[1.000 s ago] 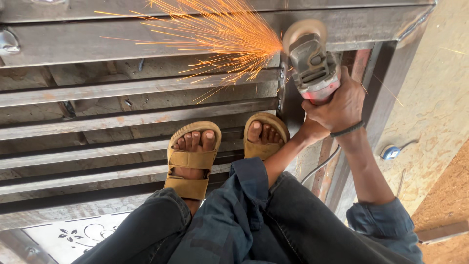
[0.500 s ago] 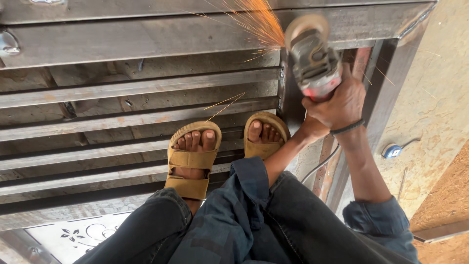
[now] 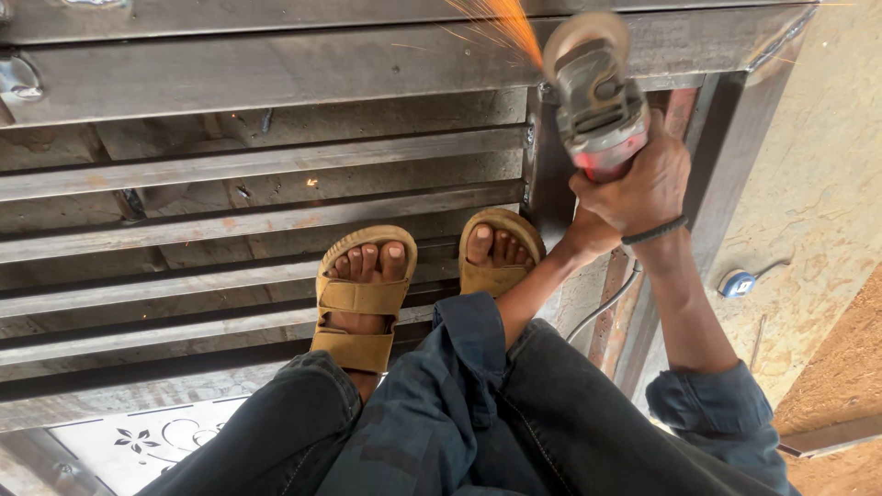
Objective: The person sits with a welded steel frame resting across their lap and uses an angle grinder to grind the weld seams along the frame bars, producing sparks as they work along different joints of the frame.
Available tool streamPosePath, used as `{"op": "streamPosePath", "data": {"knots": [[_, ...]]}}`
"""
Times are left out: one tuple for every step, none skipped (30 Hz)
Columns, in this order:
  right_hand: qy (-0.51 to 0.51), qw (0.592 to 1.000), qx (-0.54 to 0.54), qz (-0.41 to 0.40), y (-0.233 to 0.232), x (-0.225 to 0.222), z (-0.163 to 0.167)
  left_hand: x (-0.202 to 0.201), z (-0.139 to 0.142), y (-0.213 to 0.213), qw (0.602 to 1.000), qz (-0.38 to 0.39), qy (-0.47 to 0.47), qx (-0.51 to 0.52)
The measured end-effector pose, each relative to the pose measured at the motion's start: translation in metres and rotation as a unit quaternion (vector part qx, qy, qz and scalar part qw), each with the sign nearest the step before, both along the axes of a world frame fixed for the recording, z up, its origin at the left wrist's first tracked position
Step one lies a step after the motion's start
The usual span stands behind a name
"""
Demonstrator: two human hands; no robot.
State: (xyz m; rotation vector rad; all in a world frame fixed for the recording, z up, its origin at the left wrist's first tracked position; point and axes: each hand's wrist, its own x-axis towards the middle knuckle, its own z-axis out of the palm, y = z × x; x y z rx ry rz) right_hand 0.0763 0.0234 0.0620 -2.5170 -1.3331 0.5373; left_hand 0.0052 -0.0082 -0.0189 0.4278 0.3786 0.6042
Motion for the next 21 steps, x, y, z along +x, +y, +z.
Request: {"op": "streamPosePath", "data": {"knots": [[-0.001,1.0,0.0,0.004,0.001,0.0,0.0,0.0,-0.001,0.0,1.0,0.0,-0.001,0.001],[0.003,1.0,0.005,0.006,0.001,0.0,0.001,0.0,-0.001,0.0,1.0,-0.001,-0.001,0.002],[0.009,1.0,0.009,0.009,0.002,0.0,0.001,0.0,-0.001,0.0,1.0,0.001,-0.001,0.003],[0.017,1.0,0.011,0.011,0.002,0.0,0.001,-0.001,0.0,0.0,1.0,0.003,-0.001,0.002],[0.004,1.0,0.002,0.009,0.003,-0.001,0.001,-0.001,0.0,0.001,1.0,0.002,-0.001,0.001],[-0.01,1.0,-0.008,0.003,0.004,-0.001,0.001,-0.001,0.0,0.001,1.0,0.002,-0.002,-0.001],[-0.025,1.0,-0.018,-0.004,0.005,-0.001,0.001,-0.001,0.0,0.001,1.0,-0.001,-0.003,-0.002],[-0.015,1.0,-0.003,0.006,0.005,-0.002,0.002,-0.002,0.001,0.001,1.0,-0.002,-0.004,-0.004],[-0.007,1.0,0.015,0.019,0.005,-0.003,0.002,-0.002,0.001,0.002,1.0,-0.002,-0.006,-0.002],[0.001,0.999,0.034,0.034,0.005,-0.003,0.002,-0.002,0.002,0.002,1.0,0.0,-0.007,-0.003],[0.003,0.999,0.033,0.029,0.005,-0.003,0.003,-0.002,0.003,0.003,1.0,0.0,-0.008,-0.005],[0.006,0.999,0.031,0.023,0.006,-0.003,0.002,-0.002,0.003,0.003,1.0,0.001,-0.009,-0.004],[0.009,0.999,0.029,0.017,0.006,-0.002,0.002,-0.003,0.004,0.004,1.0,0.001,-0.009,-0.005],[0.006,1.0,0.019,0.009,0.006,-0.002,0.002,-0.003,0.005,0.005,1.0,0.0,-0.01,-0.007],[0.001,1.0,0.009,0.001,0.006,-0.002,0.001,-0.003,0.005,0.006,1.0,-0.002,-0.011,-0.01],[-0.005,1.0,-0.001,-0.007,0.006,-0.001,0.001,-0.003,0.007,0.006,1.0,-0.001,-0.015,-0.012],[-0.006,1.0,0.002,-0.002,0.005,-0.001,0.001,-0.003,0.007,0.007,1.0,-0.002,-0.017,-0.012],[-0.007,1.0,0.006,0.003,0.004,-0.001,0.0,-0.003,0.009,0.008,1.0,-0.001,-0.018,-0.013],[-0.006,1.0,0.008,0.009,0.003,-0.001,0.0,-0.004,0.01,0.009,1.0,0.0,-0.019,-0.013],[-0.006,1.0,0.013,0.007,0.003,-0.001,-0.001,-0.004,0.011,0.009,1.0,0.0,-0.02,-0.015],[-0.006,1.0,0.018,0.005,0.003,-0.001,-0.001,-0.004,0.011,0.01,1.0,0.0,-0.02,-0.016]]}}
